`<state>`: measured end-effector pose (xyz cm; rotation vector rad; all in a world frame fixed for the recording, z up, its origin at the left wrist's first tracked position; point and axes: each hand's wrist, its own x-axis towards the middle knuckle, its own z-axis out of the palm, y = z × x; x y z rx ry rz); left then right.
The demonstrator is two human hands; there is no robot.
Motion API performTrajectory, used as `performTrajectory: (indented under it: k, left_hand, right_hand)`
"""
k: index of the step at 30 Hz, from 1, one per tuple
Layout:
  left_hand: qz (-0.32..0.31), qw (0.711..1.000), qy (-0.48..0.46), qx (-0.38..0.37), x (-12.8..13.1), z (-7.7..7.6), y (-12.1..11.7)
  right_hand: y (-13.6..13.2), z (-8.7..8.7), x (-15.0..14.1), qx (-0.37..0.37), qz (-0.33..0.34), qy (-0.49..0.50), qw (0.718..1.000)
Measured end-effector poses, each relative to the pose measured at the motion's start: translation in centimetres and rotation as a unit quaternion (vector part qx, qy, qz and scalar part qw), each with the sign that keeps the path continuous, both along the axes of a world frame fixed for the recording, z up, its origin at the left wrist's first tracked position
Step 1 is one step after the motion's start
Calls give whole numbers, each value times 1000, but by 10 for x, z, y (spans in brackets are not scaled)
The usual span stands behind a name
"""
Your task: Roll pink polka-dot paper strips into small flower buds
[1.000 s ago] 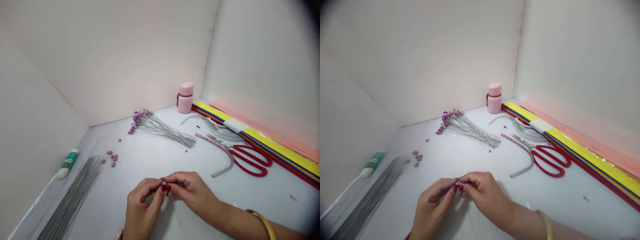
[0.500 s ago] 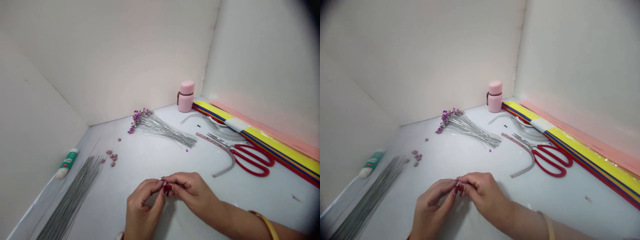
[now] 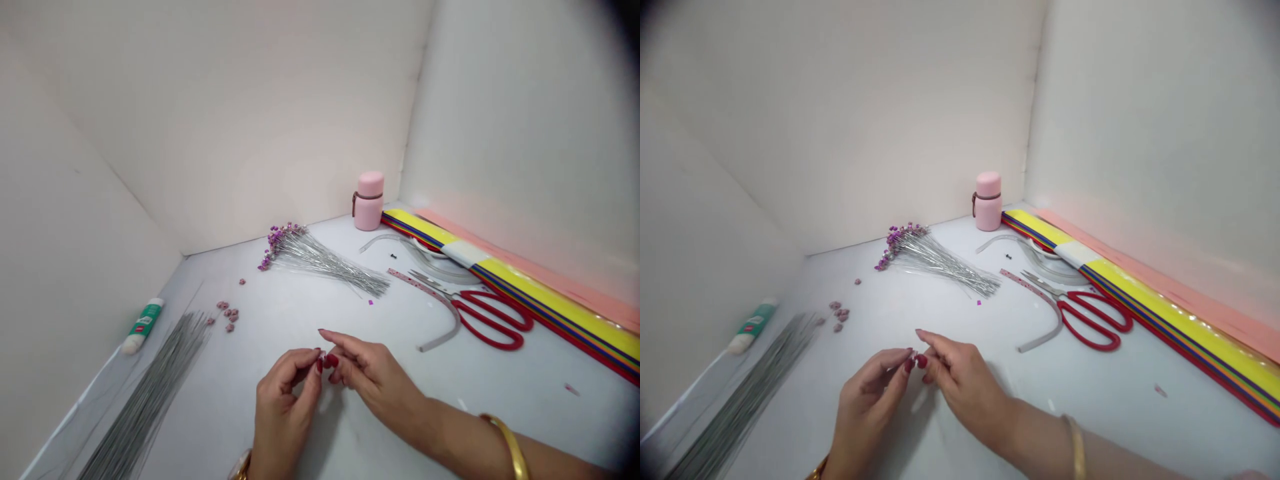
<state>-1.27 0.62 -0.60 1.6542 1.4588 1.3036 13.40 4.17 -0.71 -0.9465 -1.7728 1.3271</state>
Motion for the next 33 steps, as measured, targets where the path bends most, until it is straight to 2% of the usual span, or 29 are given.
performTrajectory:
  k: [5,10,14,18,24,30,33]
  left_hand:
    - [-24,998,-47,-39,-3,-3,-2]
    - [-40,997,-47,-42,-3,-3,1]
    - [-59,996,-47,-47,-4,-4,6]
    - [-65,996,-49,-46,-4,-5,7]
    - [-36,994,-74,-69,0,-1,2]
    - [-46,997,-55,-43,-1,-1,3]
    - [-44,999,-18,-14,-1,0,3]
  right_hand:
    - [2,0,2,-29,12,39,999]
    - [5,-2,3,-92,17,74,993]
    - [8,-2,5,-108,12,75,991]
    - [10,-3,6,-91,-5,50,995]
    - [8,-2,7,-54,-3,38,998]
    - [6,-2,7,-15,-2,24,1000]
    - [6,0,8,39,-8,-1,999]
